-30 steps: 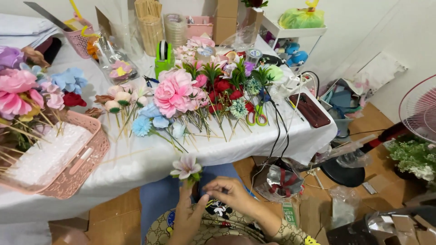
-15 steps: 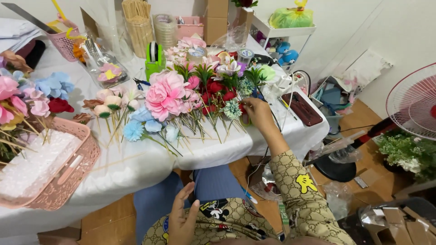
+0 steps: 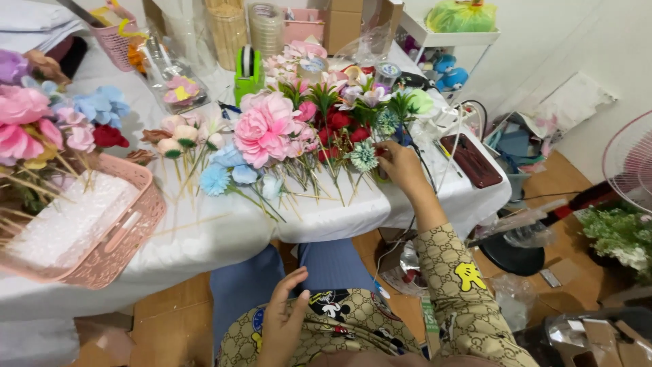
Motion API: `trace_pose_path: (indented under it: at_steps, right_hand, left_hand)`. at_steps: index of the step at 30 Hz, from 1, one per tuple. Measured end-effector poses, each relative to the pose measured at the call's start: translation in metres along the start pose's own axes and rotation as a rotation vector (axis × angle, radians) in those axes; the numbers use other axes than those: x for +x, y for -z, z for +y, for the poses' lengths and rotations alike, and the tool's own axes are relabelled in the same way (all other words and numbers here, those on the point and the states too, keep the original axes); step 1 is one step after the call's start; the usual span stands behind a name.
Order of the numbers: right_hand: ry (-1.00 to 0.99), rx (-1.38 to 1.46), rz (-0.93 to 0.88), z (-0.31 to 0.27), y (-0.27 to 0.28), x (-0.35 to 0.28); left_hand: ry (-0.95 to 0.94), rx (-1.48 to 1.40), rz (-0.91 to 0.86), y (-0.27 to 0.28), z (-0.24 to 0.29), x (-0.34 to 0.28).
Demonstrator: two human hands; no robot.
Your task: The person arranges artificial flowers into a pink basket filled with white foam. They pick up various flowers from a table, including roses and lilies, and insert them into the foam to create a bouquet.
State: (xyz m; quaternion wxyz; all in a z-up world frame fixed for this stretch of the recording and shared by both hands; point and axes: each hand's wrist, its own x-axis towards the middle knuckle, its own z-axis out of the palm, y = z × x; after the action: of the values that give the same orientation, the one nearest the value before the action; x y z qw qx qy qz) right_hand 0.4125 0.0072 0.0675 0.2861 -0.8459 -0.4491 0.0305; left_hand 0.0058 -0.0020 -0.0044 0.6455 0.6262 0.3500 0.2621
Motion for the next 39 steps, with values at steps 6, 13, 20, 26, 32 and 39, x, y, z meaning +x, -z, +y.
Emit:
trace_pose_path:
  at_steps: [6,13,20,26,32,39]
  right_hand:
    - [0.019,0.051,0.007,-0.005,0.009,-0.011]
    - [0.305,-0.15,0.259,0.008,0.009,-0.032]
    - [0.872,0.484,0.562,-0.059,-0.049,-0.074]
    - [0.8,0.755,0.389,-0.114,-0.123,-0.083]
    - [0.674,0.889,0.304,-0.126,-0.158,-0.083]
    - [0.648,0.835,0.306,-0.124,-0.163,-0.084]
  left_hand:
    - [-0.14,0.012,-0.004,0.001,-0.002,-0.001]
    - [-0.408,0.005,0.218,0.051,0.016,0.0]
    - [-0.774,0.644,0.989,0.208,0.07,0.017]
    - [-0.6,1.002,1.339,0.326,0.075,0.067]
    - [-0.334,1.147,1.31,0.369,0.073,0.109]
    - [-0.253,1.126,1.333,0.383,0.06,0.129]
